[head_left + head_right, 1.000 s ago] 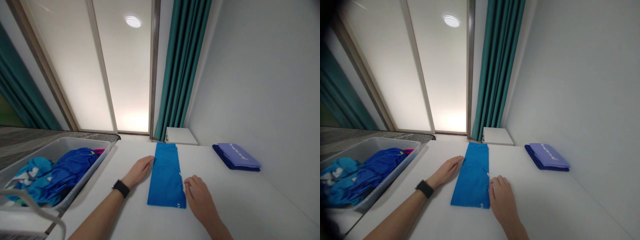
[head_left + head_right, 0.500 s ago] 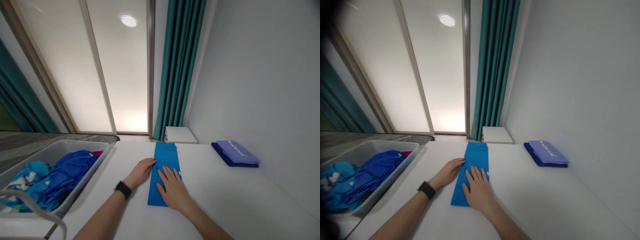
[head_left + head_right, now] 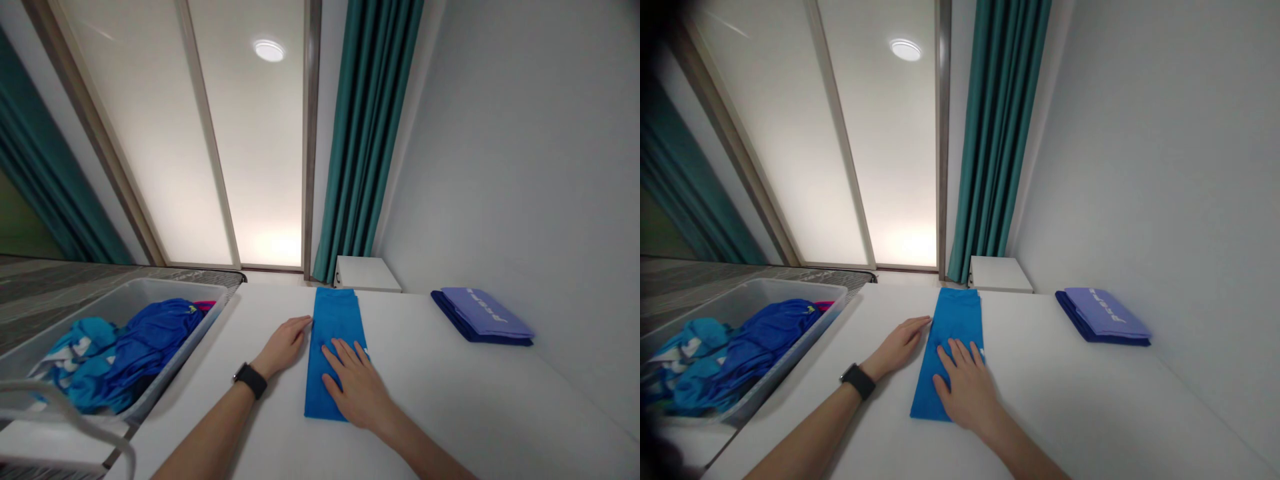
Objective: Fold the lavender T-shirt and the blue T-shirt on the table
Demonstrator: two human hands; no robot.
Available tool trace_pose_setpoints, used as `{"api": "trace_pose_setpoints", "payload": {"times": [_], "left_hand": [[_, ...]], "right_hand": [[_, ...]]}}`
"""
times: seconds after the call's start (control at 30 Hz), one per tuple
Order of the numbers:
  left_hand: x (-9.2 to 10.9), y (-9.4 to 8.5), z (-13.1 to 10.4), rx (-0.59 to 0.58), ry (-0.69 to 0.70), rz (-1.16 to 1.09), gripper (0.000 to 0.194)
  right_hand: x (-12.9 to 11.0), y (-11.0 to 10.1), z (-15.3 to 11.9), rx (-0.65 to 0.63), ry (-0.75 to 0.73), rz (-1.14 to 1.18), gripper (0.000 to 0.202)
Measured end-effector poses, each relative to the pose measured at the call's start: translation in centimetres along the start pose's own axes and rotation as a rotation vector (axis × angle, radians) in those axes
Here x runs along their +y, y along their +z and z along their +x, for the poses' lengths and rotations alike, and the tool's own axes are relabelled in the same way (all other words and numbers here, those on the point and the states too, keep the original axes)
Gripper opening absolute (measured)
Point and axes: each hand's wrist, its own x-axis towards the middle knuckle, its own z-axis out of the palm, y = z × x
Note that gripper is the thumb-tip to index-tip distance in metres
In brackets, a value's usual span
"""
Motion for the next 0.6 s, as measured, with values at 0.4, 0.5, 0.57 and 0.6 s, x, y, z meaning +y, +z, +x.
{"api": "trace_pose_setpoints", "payload": {"times": [0.4, 0.5, 0.57, 0.6], "left_hand": [[-0.5, 0.1, 0.0, 0.064, -0.122, 0.045, 0.048], [-0.5, 0.0, 0.1, 0.062, -0.089, 0.036, 0.045], [0.0, -0.1, 0.1, 0.050, -0.041, 0.024, 0.043], [0.3, -0.2, 0.1, 0.047, -0.022, 0.022, 0.042]], "right_hand": [[0.4, -0.8, -1.6, -0.021, -0.046, 0.014, 0.054], [0.2, -0.6, -1.5, -0.017, -0.048, 0.025, 0.054], [0.6, -0.5, -1.4, -0.006, -0.052, 0.047, 0.055], [1.1, -0.6, -1.3, 0.014, -0.043, 0.064, 0.054]]}}
